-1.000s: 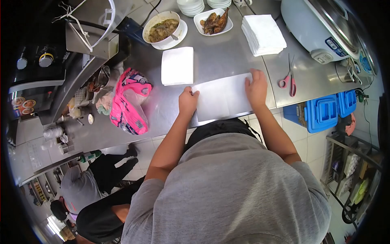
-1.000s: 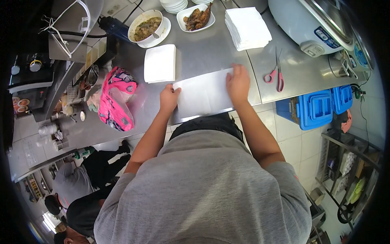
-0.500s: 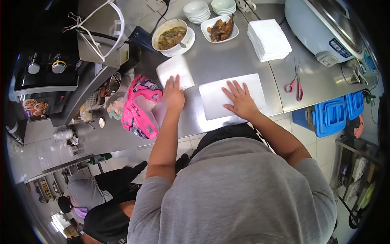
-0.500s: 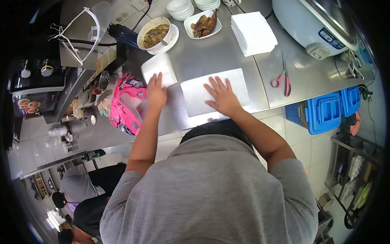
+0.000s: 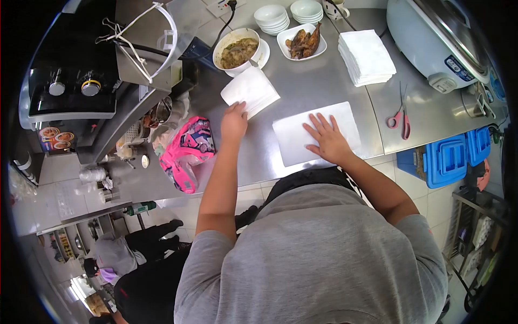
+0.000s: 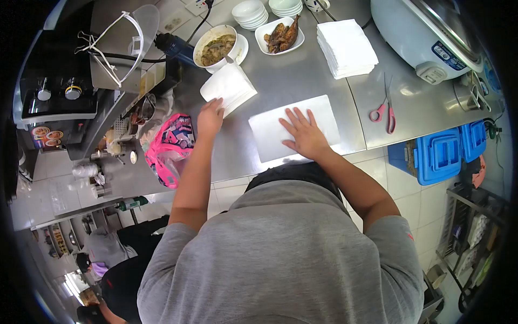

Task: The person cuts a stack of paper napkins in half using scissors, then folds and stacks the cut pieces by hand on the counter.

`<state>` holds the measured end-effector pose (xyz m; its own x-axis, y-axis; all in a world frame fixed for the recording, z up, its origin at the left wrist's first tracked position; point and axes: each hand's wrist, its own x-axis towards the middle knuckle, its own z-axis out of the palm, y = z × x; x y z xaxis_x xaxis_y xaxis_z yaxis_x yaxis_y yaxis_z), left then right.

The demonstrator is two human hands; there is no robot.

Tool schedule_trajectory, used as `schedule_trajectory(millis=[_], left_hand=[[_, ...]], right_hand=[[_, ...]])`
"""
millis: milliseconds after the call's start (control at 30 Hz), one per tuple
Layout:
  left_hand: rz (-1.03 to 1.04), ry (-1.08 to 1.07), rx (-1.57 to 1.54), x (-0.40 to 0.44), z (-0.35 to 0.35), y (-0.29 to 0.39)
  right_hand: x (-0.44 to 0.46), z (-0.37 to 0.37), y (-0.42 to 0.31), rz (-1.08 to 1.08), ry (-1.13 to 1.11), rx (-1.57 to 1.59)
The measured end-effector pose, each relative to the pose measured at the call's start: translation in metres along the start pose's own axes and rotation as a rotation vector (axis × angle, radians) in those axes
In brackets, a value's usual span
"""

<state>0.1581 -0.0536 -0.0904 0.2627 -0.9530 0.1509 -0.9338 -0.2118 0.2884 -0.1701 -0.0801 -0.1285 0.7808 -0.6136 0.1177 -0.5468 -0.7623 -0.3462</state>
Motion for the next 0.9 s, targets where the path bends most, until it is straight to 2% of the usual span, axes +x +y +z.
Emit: schedule_trajectory(millis=[33, 133, 233, 433, 533, 633, 733, 833, 900], left_hand=[[-0.038, 0.01, 0.035, 0.002, -0.002, 0.005], [-0.235, -0.148, 0.121, 0.006, -0.02, 0.035], [-0.201, -0.056, 0.052, 0.006, -0.016, 0.026], [-0.4, -0.08, -0.395, 0.009, -0.012, 0.011], [-0.443, -0.088, -0.444, 0.008, -0.006, 0.005], [-0.006, 0.067, -0.213, -0.002, -0.01, 0.01], [0.155, 0.06, 0.028, -0.016, -0.013, 0.001], [0.009, -0.112, 0.312, -0.008, -0.034, -0.034], [-0.116, 0.042, 0.223, 0.001, -0.031, -0.039]], right_hand=[[0.0, -0.001, 0.0, -0.024, -0.01, 0.014], [-0.002, -0.002, 0.001, -0.05, -0.006, 0.065], [-0.001, 0.0, 0.001, -0.042, -0.008, 0.067], [-0.002, -0.001, 0.0, -0.04, -0.009, 0.072], [-0.001, -0.001, 0.0, -0.039, -0.014, 0.063], [0.0, -0.002, -0.001, -0.032, -0.025, 0.052], [0.001, -0.003, 0.0, -0.022, -0.044, 0.076], [0.001, -0.009, 0.005, 0.005, -0.041, 0.073], [0.001, -0.011, 0.008, 0.001, -0.034, 0.059]])
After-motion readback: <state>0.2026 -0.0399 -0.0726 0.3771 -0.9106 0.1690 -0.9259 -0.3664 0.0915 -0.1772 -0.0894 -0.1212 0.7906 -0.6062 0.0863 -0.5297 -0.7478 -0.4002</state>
